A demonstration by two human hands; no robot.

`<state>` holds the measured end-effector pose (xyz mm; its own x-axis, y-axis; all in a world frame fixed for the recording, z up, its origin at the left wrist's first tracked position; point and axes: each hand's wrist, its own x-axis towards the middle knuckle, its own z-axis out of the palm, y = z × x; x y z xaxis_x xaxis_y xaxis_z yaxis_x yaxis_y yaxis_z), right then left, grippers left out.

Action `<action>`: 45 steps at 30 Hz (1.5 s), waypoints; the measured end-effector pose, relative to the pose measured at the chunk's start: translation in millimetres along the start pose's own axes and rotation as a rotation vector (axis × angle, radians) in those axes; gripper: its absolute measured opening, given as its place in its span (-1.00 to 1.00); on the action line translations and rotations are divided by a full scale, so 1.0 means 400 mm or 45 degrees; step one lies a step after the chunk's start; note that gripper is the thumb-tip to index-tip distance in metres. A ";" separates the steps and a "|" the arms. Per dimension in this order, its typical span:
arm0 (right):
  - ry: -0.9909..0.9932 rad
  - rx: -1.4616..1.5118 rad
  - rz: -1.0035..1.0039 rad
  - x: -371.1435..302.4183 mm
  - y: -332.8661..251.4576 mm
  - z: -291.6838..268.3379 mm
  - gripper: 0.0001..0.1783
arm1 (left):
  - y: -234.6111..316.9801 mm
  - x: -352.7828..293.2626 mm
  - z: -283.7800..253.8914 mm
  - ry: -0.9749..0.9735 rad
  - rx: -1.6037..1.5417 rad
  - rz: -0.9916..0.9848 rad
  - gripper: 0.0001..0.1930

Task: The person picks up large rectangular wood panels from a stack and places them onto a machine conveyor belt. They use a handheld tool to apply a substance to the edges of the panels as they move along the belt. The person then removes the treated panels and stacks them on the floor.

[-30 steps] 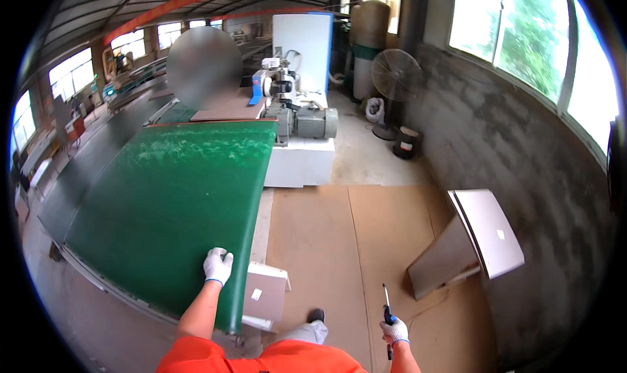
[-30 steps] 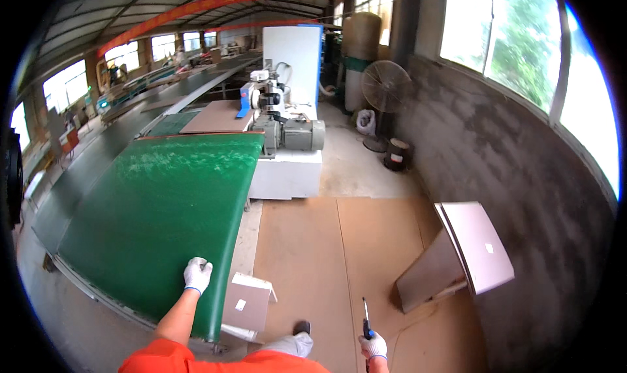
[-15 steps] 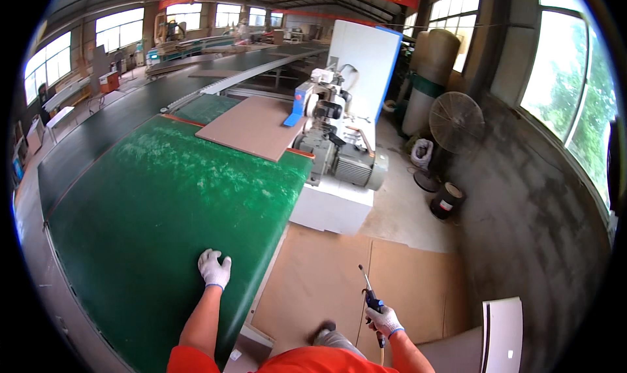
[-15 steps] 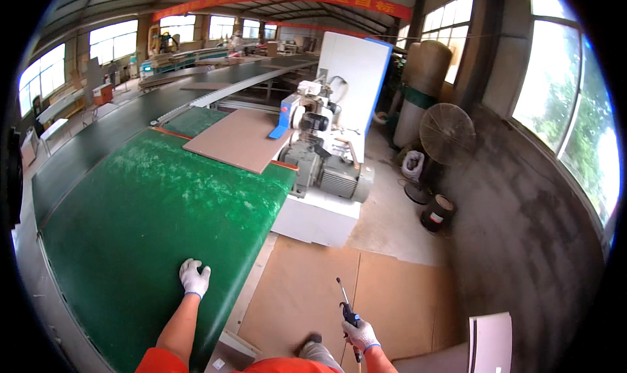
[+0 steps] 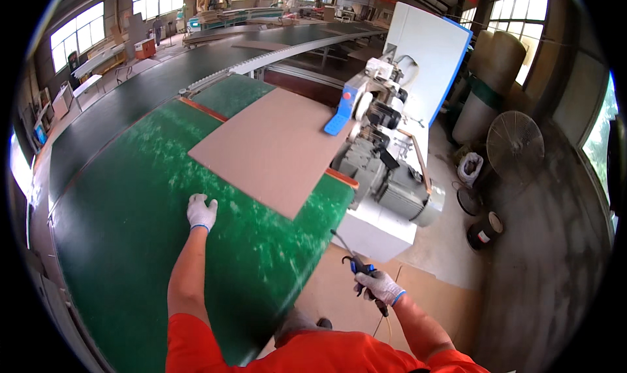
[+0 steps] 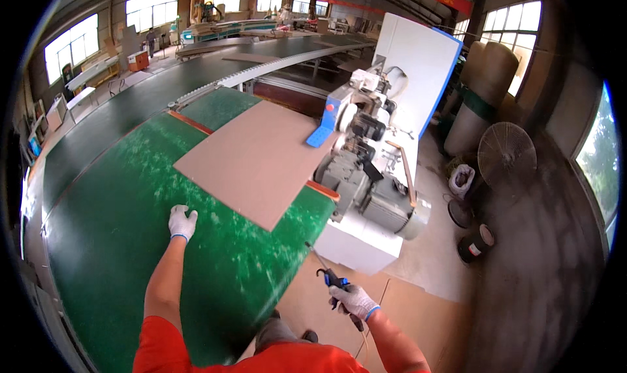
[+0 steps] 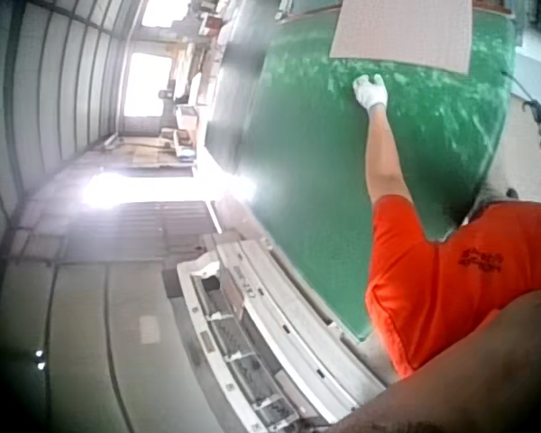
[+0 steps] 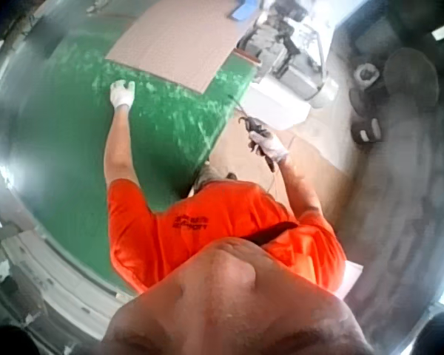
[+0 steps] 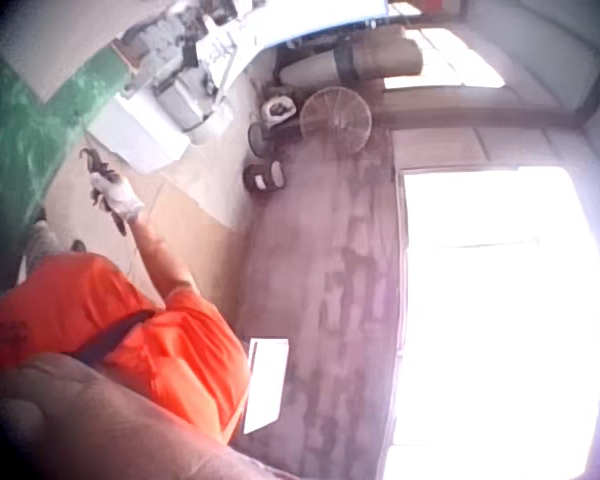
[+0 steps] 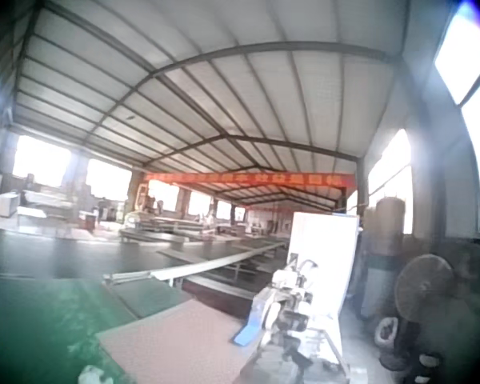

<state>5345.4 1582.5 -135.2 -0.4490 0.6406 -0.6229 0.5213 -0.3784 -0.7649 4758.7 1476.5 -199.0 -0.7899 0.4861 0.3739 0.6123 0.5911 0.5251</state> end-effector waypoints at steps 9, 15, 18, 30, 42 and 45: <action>-0.358 -0.103 0.209 0.322 -0.225 0.153 -0.55 | -0.217 0.616 0.154 -0.010 0.499 -0.038 -0.44; -0.327 0.188 0.183 0.430 -0.329 0.265 -0.59 | -0.344 0.721 0.213 -0.140 0.492 -0.178 -0.49; -0.462 0.341 0.124 0.469 -0.363 0.295 -0.64 | -0.390 0.669 0.210 0.053 0.522 -0.123 -0.50; -0.217 0.176 0.219 0.373 -0.196 0.261 -0.63 | -0.381 0.158 -0.049 0.168 0.712 -0.290 -0.45; 0.056 0.610 -0.004 0.119 0.063 -0.083 -0.77 | -0.068 -0.612 -0.281 -0.117 0.554 -0.540 -0.35; 0.166 0.494 -0.150 -0.089 0.087 -0.180 -0.71 | -0.157 -0.717 -0.304 -0.244 0.146 -0.539 -0.34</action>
<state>5431.8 1594.8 -128.0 -0.3809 0.7640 -0.5208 0.1489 -0.5052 -0.8501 4942.5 1221.7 -246.4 -0.9568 0.2908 -0.0084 0.2463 0.8250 0.5087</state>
